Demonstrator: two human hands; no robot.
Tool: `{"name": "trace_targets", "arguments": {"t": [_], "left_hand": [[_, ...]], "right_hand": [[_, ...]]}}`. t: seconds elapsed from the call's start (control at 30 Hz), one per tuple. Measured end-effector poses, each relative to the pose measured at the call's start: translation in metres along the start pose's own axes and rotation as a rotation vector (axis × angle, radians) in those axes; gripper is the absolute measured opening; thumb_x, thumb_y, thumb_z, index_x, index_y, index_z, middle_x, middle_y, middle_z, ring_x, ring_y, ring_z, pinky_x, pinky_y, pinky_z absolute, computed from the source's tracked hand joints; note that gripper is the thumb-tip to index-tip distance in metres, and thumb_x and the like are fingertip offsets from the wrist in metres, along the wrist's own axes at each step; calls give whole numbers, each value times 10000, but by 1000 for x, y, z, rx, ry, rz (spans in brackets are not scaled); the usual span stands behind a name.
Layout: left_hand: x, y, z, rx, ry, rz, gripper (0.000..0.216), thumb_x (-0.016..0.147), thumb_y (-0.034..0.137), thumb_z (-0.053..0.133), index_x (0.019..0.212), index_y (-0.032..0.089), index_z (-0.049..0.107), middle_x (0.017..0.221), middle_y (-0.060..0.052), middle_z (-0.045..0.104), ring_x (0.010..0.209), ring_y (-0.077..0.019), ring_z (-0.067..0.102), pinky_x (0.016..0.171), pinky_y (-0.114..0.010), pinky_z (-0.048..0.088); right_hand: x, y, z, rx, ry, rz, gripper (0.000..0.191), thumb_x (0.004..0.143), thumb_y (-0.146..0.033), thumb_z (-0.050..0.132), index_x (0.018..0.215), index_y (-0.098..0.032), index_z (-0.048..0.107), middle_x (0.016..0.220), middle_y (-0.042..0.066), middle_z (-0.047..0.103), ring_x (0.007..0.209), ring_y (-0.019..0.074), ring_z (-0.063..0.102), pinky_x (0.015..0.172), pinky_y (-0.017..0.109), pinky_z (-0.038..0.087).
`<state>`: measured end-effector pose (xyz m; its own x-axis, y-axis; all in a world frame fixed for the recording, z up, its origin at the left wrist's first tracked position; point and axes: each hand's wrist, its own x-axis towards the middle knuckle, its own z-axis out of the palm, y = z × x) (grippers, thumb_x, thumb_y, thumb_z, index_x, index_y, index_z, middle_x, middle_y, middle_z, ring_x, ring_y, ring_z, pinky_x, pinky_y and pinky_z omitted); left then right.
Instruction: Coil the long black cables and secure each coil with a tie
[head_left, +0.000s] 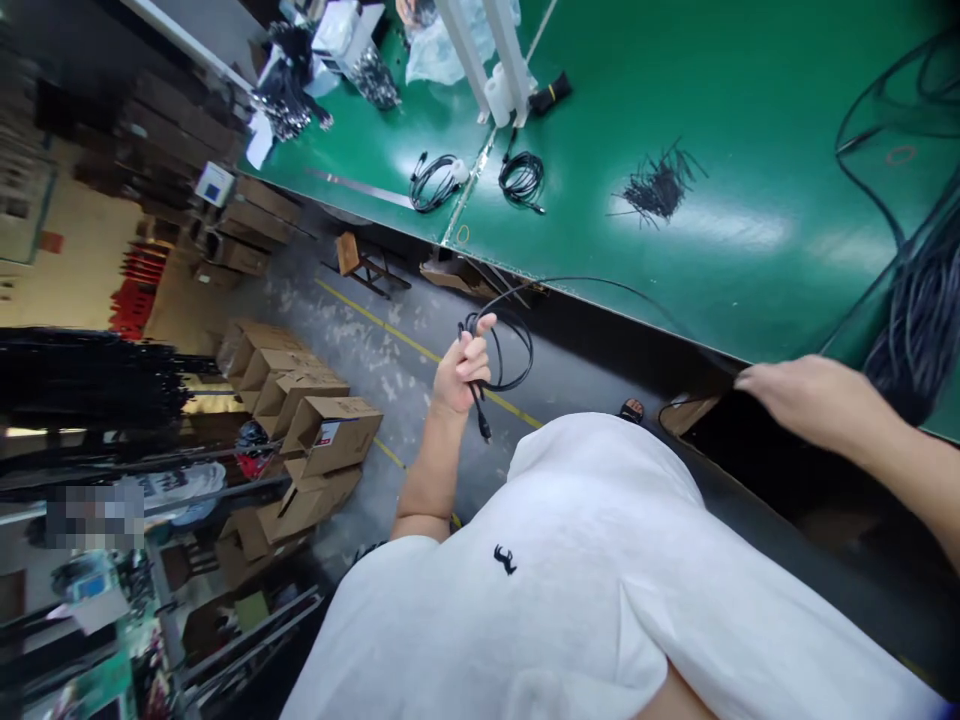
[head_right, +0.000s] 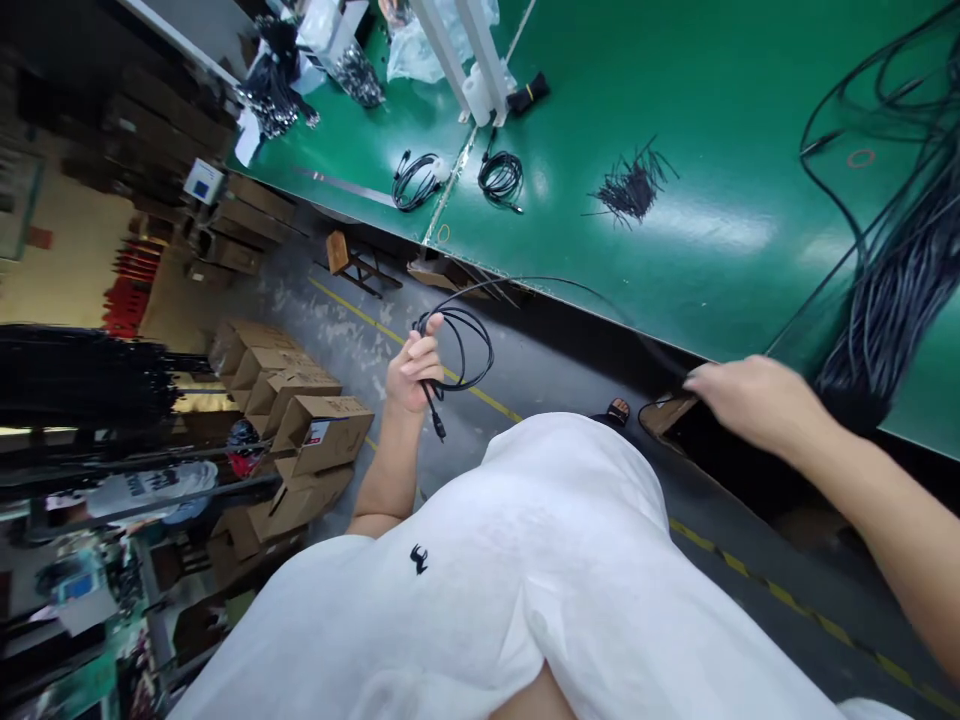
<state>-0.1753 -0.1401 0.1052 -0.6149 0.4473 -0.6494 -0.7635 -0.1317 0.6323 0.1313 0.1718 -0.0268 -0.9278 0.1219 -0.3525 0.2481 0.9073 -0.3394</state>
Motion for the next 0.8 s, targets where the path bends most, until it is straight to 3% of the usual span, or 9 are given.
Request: {"name": "trace_targets", "arguments": {"t": [0.1,0.17,0.27,0.33,0.43,0.57,0.67,0.73,0.8], "left_hand": [[8,-26,4,254,-98,-101,194,956,287,569,950,117,660,615,15,619,446,-32,540,405,-109,362],[11,-50,8,377,-224,-169,294,841,385,726,934,115,658,773,-61,725,636,-115,691,527,-161,492],[8,-79,18,444,-449,-323,458,739,497,796,955,117,660,926,-132,765,839,-212,745,726,-274,576],[2,-88,24,459,-570,-420,472,734,516,792,938,111,660,908,-146,768,840,-226,748,780,-313,573],[-4,-91,30,489,-698,-529,463,737,514,790,906,101,662,858,-157,765,808,-232,745,779,-325,558],[-8,-93,31,495,-821,-646,483,734,529,787,891,82,694,683,-106,715,609,-170,671,632,-282,527],[-10,-90,29,363,-731,-608,441,738,519,779,888,110,710,433,37,500,361,-73,400,417,-210,380],[-10,-77,25,276,-582,-487,370,822,487,702,936,137,722,372,95,329,308,-47,237,343,-179,244],[-9,-58,21,195,-394,-303,330,922,454,580,1060,186,713,387,112,267,293,-37,148,321,-171,159]], "right_hand": [[-5,-79,-29,166,-98,-338,369,988,-345,351,755,-219,609,689,85,672,640,237,620,609,337,375],[-1,-119,-49,357,-195,-565,410,1019,-378,306,751,-214,568,668,57,654,602,189,596,588,305,360],[18,-139,-70,509,-193,-735,416,1035,-392,270,804,-216,568,703,35,651,600,148,560,582,273,337],[30,-133,-77,475,-106,-637,413,1023,-403,294,777,-213,566,678,30,630,578,142,530,565,270,300],[36,-121,-84,471,-85,-492,415,1006,-423,335,743,-209,574,641,19,610,563,136,513,559,261,279],[42,-104,-84,606,-72,-384,432,986,-499,382,816,-204,650,727,20,666,652,141,570,622,254,342],[52,-62,-58,730,-4,-232,492,962,-579,397,908,-189,692,892,43,712,796,156,612,729,260,391],[51,-20,-26,709,53,-44,523,979,-561,362,954,-161,699,993,93,715,865,164,613,776,273,390],[39,14,9,564,60,133,491,999,-477,356,965,-131,701,1053,161,707,875,174,612,779,300,379]]}}
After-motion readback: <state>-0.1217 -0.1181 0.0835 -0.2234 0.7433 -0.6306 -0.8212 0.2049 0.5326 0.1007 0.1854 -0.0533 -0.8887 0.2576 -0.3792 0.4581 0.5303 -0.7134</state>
